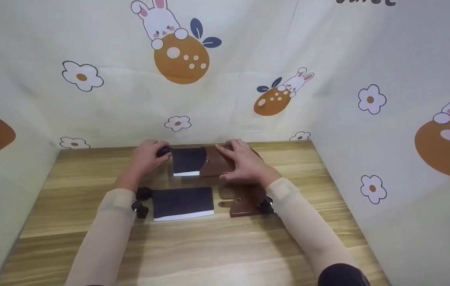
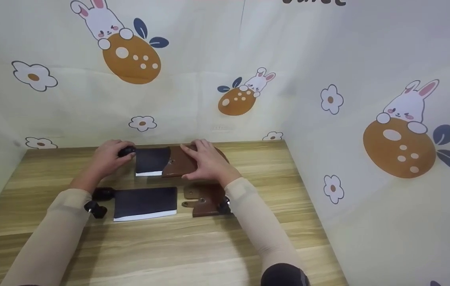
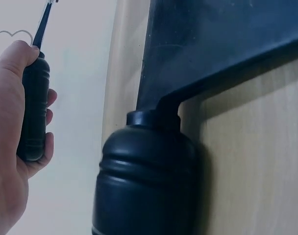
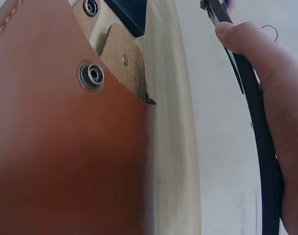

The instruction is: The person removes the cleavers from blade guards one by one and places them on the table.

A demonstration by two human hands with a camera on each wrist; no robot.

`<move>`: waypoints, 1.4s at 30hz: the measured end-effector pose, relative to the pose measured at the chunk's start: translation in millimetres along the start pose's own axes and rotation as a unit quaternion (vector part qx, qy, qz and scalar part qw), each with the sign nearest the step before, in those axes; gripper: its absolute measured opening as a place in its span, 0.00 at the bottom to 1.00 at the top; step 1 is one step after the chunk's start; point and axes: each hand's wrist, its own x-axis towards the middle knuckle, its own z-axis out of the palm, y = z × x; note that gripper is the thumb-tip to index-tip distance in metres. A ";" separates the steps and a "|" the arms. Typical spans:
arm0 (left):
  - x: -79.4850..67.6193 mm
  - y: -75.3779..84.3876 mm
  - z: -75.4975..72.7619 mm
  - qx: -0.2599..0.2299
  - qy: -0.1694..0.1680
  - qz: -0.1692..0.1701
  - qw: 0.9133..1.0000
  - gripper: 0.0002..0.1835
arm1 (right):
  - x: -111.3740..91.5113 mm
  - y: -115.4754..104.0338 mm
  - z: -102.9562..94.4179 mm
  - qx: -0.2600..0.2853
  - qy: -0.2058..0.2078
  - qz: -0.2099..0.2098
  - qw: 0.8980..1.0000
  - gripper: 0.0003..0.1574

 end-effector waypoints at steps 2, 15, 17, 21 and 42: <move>-0.4 -1.4 0.1 0.000 0.000 0.001 1.000 0.24 | 0.9 0.4 1.0 0.000 -0.001 -0.005 1.000 0.69; -1.5 -2.1 -1.6 -0.003 -0.001 0.004 1.000 0.24 | 0.7 3.9 3.9 0.003 0.006 -0.013 1.000 0.70; -1.6 -2.2 -0.7 -0.003 -0.003 -0.001 1.000 0.24 | 0.0 4.6 4.2 0.004 0.007 -0.012 1.000 0.69; -1.2 -2.5 2.6 -0.008 -0.005 -0.005 1.000 0.24 | -2.0 5.1 4.9 0.006 0.004 -0.007 1.000 0.69; -4.7 -6.8 -0.1 -0.005 0.011 0.009 1.000 0.23 | -5.5 7.9 5.2 0.002 0.011 -0.012 1.000 0.68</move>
